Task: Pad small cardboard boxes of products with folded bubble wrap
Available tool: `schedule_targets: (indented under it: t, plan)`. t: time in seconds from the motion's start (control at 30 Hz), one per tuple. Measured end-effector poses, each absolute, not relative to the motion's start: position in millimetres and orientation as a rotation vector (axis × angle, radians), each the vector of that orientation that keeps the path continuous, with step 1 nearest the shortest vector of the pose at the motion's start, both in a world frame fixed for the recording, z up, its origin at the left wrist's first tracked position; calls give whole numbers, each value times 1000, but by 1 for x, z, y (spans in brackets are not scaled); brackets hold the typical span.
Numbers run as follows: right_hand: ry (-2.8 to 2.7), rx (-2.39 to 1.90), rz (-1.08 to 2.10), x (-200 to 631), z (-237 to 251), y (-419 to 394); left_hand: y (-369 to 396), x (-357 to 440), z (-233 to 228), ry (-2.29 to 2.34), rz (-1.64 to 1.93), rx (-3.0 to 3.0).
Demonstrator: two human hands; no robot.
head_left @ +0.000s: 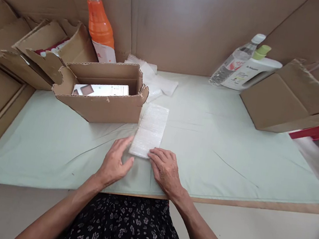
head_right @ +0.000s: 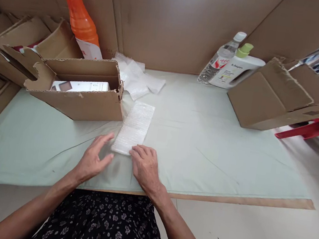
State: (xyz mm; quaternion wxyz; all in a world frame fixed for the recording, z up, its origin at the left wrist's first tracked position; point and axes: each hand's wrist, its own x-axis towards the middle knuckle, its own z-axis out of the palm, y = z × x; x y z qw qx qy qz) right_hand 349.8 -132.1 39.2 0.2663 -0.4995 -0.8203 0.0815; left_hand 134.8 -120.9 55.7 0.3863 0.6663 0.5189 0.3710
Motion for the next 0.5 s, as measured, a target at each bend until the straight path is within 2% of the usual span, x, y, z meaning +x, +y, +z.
schedule_targets:
  t: [0.1,0.2,0.37,0.5]
  plan:
    - [-2140,-1333,414,350,43,-134,-131,130,51,1187,850,2072]
    - [-2043,-1363,530,351,50,-144,-130,131,50,1207,752,2064]
    - [-2061,-1366,169,350,54,-154,-115,140,46,1399,652,2020]
    - [-2275,-1343,141,345,46,-147,-114,140,44,1434,799,2113]
